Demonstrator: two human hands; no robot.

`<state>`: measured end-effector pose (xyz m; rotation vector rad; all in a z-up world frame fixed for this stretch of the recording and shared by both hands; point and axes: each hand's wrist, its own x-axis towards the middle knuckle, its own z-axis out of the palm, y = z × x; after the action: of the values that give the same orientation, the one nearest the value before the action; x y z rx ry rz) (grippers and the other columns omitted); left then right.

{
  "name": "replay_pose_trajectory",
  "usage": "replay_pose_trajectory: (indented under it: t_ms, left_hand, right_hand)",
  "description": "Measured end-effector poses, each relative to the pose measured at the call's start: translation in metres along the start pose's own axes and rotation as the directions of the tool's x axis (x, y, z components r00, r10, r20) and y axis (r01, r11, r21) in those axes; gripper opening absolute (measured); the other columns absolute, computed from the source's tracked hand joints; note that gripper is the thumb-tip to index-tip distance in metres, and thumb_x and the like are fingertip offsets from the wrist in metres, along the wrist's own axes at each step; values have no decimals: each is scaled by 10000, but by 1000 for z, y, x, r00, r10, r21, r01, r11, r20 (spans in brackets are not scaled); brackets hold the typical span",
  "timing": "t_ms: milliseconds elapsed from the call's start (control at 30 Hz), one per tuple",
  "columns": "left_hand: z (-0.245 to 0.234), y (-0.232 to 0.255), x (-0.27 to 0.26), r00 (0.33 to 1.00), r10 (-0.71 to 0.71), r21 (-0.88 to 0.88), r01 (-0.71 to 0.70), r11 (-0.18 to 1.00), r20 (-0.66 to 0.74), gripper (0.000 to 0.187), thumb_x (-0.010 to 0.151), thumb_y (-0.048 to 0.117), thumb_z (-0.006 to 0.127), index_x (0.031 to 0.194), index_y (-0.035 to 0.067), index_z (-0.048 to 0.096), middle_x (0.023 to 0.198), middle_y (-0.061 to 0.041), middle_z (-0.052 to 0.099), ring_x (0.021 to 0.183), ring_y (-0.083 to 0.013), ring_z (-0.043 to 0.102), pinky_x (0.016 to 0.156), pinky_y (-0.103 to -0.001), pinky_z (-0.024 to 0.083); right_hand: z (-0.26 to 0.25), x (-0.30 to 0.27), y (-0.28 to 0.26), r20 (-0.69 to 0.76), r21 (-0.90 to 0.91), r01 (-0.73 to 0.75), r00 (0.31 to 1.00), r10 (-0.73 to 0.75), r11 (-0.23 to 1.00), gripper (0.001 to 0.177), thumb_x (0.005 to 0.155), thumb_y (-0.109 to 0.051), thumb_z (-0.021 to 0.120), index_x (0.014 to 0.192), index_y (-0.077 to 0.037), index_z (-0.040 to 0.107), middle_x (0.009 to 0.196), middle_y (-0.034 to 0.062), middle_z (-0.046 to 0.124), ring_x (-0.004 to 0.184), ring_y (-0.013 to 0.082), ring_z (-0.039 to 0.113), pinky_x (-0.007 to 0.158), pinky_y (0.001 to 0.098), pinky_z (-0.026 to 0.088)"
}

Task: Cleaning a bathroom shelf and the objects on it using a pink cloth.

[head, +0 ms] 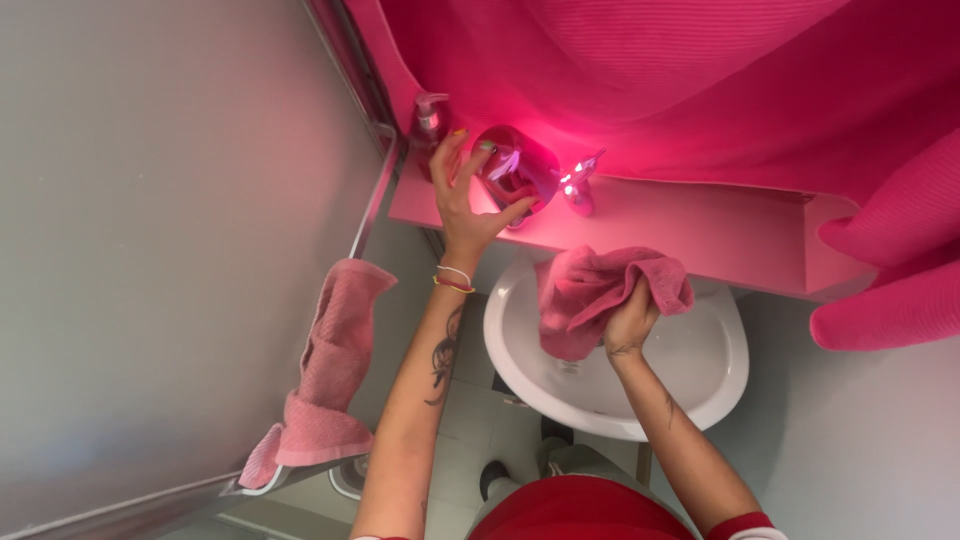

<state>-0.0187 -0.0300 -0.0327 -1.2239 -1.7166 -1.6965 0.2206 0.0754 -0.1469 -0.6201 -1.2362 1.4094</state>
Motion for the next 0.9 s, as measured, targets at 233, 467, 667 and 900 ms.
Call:
replay_pose_trajectory:
  t_ms: [233, 467, 667, 900]
  left_hand:
    - [-15, 33, 7, 999, -35, 98, 34, 995, 5, 955, 606, 378, 1036, 1419, 157, 586, 1587, -133, 352, 1487, -356, 407, 1259, -515, 395]
    - [-24, 40, -1, 998, -36, 111, 29, 993, 60, 695, 935, 456, 688, 1529, 128, 541, 1633, -165, 372, 1503, -377, 391, 1273, -507, 336]
    - [15, 67, -73, 996, -28, 52, 24, 998, 86, 505, 901, 241, 702, 1361, 79, 571, 1465, -158, 500, 1387, -375, 524, 1167, -495, 456]
    - [98, 90, -148, 701, -378, -336, 654, 677, 605, 411, 843, 74, 724, 1217, 20, 564, 1095, -106, 722, 936, -223, 735, 737, -324, 601]
  right_hand:
    - [12, -4, -20, -17, -20, -10, 1000, 10, 1000, 362, 1147, -289, 372, 1312, -15, 539, 1340, 60, 544, 1236, 166, 532, 1106, 336, 446]
    - [6, -5, -14, -53, 16, 47, 998, -46, 999, 356, 1159, -281, 382, 1297, 3, 547, 1321, 68, 555, 1216, 173, 537, 1101, 345, 451]
    - [-3, 17, -8, -7, -123, 294, 955, -297, 948, 359, 1147, -254, 408, 1368, 10, 511, 1390, 98, 541, 1278, 218, 530, 1127, 377, 435]
    - [-45, 104, 81, 457, -701, 352, 889, 12, 620, 342, 986, -351, 639, 1273, -192, 734, 1327, 71, 731, 1229, 235, 669, 1088, 379, 525]
